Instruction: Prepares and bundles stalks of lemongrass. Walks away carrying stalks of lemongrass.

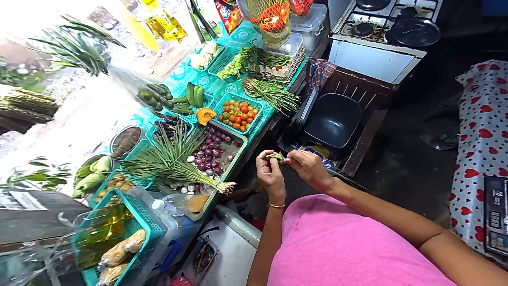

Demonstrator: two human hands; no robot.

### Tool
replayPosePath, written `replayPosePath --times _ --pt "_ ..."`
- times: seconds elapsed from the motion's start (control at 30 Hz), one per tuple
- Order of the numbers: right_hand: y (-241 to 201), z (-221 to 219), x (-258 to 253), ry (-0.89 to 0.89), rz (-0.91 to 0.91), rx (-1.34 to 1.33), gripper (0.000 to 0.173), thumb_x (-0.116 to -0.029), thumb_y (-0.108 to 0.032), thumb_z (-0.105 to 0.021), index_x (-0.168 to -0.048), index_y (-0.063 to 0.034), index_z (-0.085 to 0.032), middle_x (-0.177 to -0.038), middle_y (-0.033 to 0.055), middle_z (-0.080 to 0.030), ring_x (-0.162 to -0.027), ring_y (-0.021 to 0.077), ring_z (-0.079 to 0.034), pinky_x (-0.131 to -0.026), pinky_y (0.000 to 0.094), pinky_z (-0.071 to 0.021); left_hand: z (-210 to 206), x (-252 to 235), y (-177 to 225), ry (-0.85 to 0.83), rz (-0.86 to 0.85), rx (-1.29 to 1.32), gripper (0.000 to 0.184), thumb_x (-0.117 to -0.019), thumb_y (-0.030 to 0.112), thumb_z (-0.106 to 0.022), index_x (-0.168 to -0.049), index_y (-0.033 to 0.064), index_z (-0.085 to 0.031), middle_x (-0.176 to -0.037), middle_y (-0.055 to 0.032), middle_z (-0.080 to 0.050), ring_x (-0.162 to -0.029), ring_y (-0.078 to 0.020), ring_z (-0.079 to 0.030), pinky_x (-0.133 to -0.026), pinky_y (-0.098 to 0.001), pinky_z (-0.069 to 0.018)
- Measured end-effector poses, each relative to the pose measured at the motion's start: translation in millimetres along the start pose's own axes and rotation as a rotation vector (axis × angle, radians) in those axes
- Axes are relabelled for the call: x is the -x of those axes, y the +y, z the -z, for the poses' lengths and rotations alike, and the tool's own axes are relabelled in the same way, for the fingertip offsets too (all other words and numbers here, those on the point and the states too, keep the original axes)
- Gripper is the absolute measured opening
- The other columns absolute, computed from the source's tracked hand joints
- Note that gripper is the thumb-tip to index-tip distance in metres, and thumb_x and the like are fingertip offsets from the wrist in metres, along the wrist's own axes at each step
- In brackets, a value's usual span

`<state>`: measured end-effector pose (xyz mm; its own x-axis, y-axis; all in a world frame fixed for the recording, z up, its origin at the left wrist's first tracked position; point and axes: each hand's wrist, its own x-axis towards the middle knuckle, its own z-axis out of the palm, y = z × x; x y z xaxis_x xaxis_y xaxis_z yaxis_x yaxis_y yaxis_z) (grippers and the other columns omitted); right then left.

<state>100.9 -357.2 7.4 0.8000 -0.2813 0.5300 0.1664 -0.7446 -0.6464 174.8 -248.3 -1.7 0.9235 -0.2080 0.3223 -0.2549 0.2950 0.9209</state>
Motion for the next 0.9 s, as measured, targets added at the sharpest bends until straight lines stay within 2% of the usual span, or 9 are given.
replayPosePath --times 0.1,0.2,0.23,0.33,0.43,0.6,0.7,0.8,0.9 --pt "1 15 -6 -0.179 -0.193 -0.300 0.029 -0.1067 -0.029 -0.055 -0.103 -0.0035 -0.069 -0.086 0.0051 -0.067 -0.072 0.0089 -0.064 -0.067 0.0254 -0.0559 18 -7 7 -0.131 0.202 0.236 0.020 -0.0967 -0.009 -0.050 -0.111 -0.0020 -0.062 -0.101 -0.0123 -0.073 -0.095 -0.0199 -0.071 -0.089 -0.0358 -0.0584" --pt "2 29 -10 -0.323 -0.280 -0.579 0.025 -0.1065 -0.027 -0.057 -0.105 -0.0035 -0.067 -0.074 0.0012 -0.064 -0.054 0.0040 -0.056 -0.050 0.0200 -0.0483 33 -14 12 -0.242 0.218 0.303 0.021 -0.0936 -0.008 -0.059 -0.107 0.0013 -0.071 -0.104 -0.0119 -0.074 -0.093 -0.0201 -0.072 -0.087 -0.0361 -0.0603" --pt "1 33 -12 -0.353 -0.241 -0.593 0.025 -0.1065 -0.025 -0.057 -0.105 -0.0024 -0.067 -0.075 0.0012 -0.064 -0.055 0.0034 -0.057 -0.051 0.0195 -0.0498 36 -16 14 -0.280 0.211 0.316 0.019 -0.0933 -0.006 -0.063 -0.106 0.0030 -0.073 -0.104 -0.0101 -0.073 -0.091 -0.0183 -0.072 -0.086 -0.0349 -0.0608" --pt "0 47 -22 -0.439 -0.066 -0.509 0.026 -0.1059 -0.024 -0.058 -0.104 -0.0013 -0.070 -0.086 0.0025 -0.069 -0.077 0.0020 -0.064 -0.073 0.0200 -0.0533 42 -20 18 -0.414 0.202 0.400 0.013 -0.0929 0.004 -0.071 -0.104 0.0083 -0.076 -0.101 -0.0073 -0.074 -0.093 -0.0152 -0.071 -0.087 -0.0327 -0.0598" --pt "-3 53 -33 -0.481 0.014 -0.582 0.025 -0.1057 -0.022 -0.059 -0.098 -0.0003 -0.068 -0.075 -0.0009 -0.065 -0.065 -0.0018 -0.059 -0.061 0.0151 -0.0504 39 -19 24 -0.492 0.202 0.534 0.011 -0.0926 0.010 -0.073 -0.102 0.0115 -0.077 -0.100 -0.0056 -0.074 -0.092 -0.0128 -0.070 -0.087 -0.0295 -0.0586" --pt "-4 37 -33 -0.330 0.078 -0.732 0.029 -0.1071 -0.021 -0.053 -0.094 0.0009 -0.067 -0.083 -0.0037 -0.062 -0.077 -0.0062 -0.055 -0.070 0.0133 -0.0457 27 -14 33 -0.481 0.247 0.743 0.009 -0.0899 0.010 -0.075 -0.098 0.0120 -0.077 -0.097 -0.0056 -0.075 -0.092 -0.0131 -0.072 -0.086 -0.0295 -0.0596" --pt "-9 10 -20 -0.169 -0.059 -0.883 0.029 -0.1088 -0.023 -0.050 -0.097 -0.0016 -0.066 -0.087 -0.0036 -0.062 -0.079 -0.0032 -0.058 -0.072 0.0161 -0.0502 20 -17 39 -0.386 0.193 0.668 0.010 -0.0887 0.009 -0.077 -0.097 0.0125 -0.078 -0.097 -0.0047 -0.075 -0.092 -0.0121 -0.072 -0.085 -0.0286 -0.0598" --pt "-37 -16 -4 -0.055 -0.398 -1.177 0.023 -0.1087 -0.015 -0.039 -0.096 -0.0120 -0.059 -0.074 -0.0121 -0.052 -0.063 -0.0046 -0.046 -0.056 0.0140 -0.0396 12 -16 40 -0.225 0.094 0.536 0.014 -0.0874 0.000 -0.075 -0.096 0.0105 -0.079 -0.096 -0.0056 -0.076 -0.094 -0.0139 -0.072 -0.086 -0.0304 -0.0605" --pt "-55 -16 -1 -0.074 -0.611 -1.147 0.029 -0.1113 -0.017 -0.032 -0.096 -0.0101 -0.056 -0.068 -0.0092 -0.045 -0.053 -0.0007 -0.039 -0.047 0.0159 -0.0322 10 -16 33 -0.127 -0.092 0.267 0.020 -0.0844 -0.013 -0.069 -0.096 0.0023 -0.076 -0.097 -0.0109 -0.075 -0.095 -0.0196 -0.073 -0.086 -0.0345 -0.0611"
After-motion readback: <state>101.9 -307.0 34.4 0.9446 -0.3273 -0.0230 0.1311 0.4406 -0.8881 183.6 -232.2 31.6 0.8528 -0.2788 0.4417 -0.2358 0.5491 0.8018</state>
